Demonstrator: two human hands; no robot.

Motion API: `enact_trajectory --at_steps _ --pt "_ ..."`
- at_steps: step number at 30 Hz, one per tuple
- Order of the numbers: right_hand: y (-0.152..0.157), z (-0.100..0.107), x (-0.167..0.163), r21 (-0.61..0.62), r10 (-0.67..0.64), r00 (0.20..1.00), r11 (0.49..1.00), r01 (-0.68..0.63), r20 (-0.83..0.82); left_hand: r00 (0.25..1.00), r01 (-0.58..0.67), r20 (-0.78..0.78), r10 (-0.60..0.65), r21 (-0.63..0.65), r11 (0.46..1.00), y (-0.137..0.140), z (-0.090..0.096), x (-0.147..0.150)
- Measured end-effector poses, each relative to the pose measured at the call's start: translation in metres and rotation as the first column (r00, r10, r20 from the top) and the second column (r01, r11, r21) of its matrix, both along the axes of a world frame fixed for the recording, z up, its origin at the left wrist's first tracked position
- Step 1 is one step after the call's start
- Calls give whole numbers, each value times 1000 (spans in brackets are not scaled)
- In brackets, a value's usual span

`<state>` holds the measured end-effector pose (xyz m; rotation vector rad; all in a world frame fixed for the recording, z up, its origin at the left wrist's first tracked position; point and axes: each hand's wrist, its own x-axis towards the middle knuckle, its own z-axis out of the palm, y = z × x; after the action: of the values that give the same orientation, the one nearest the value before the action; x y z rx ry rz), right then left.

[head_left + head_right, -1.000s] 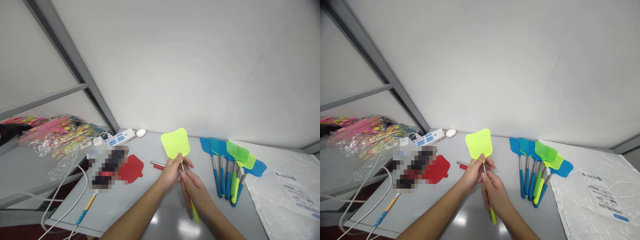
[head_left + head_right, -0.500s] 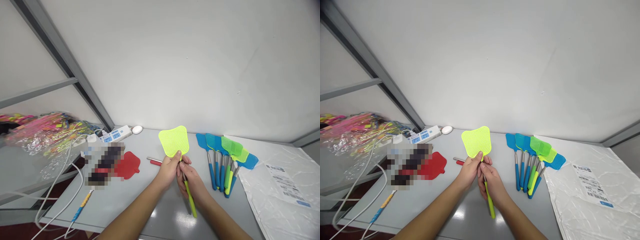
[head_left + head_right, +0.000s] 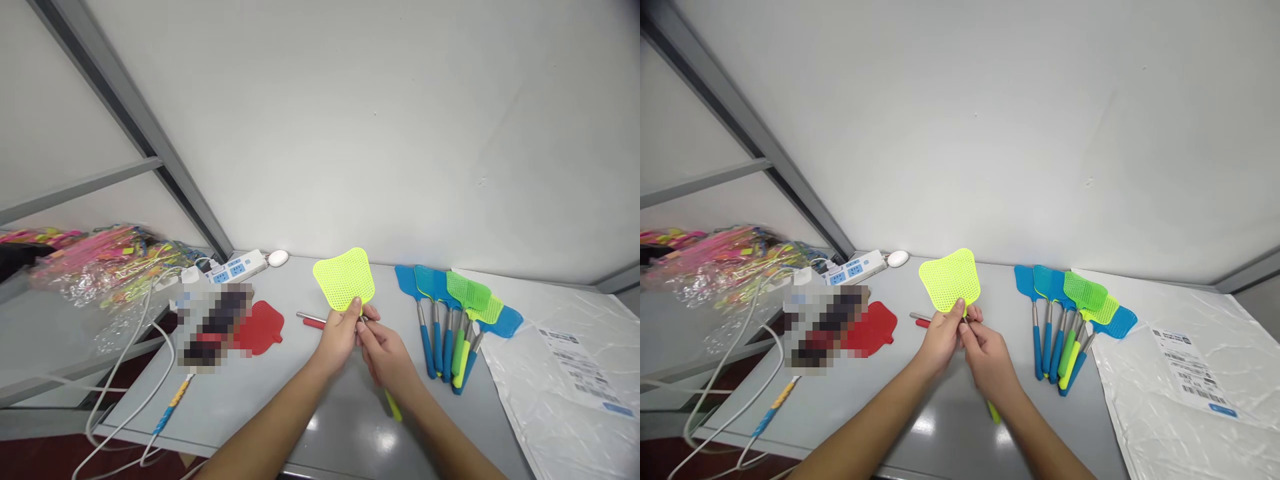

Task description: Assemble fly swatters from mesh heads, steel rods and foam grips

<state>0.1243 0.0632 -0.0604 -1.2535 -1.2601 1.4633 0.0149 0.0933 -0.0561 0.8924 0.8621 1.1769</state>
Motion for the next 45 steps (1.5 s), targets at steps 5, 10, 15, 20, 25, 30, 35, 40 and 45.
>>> enact_trajectory --at_steps 5,10,15,20,25,30,35,40,45 --pt "1 4 5 -296 178 824 875 -383 -539 998 -35 56 36 -7 999 1 3 -1" --pt "0 7 2 -162 180 936 958 -237 -302 993 -83 88 82 5 997 4 9 -5" --pt "-2 12 1 -84 203 973 974 -212 -106 984 -148 106 143 43 988 8 13 -11" --pt "-5 13 0 -111 269 959 954 -278 -88 952 -282 139 272 60 957 16 17 -21" --pt "-9 13 0 -127 312 949 941 -315 -43 895 -414 229 384 99 905 28 23 -43" --pt "-10 12 0 -146 321 946 935 -323 -40 919 -371 196 341 143 918 29 24 -48" --pt "-6 13 4 -92 243 967 964 -249 -72 996 -87 22 84 166 982 11 16 -23" --pt "-5 21 7 -76 239 968 967 -244 -76 997 -70 3 72 238 969 3 19 -17" --pt "-8 28 5 -67 279 959 957 -282 -51 972 -230 116 203 314 921 17 39 -31"
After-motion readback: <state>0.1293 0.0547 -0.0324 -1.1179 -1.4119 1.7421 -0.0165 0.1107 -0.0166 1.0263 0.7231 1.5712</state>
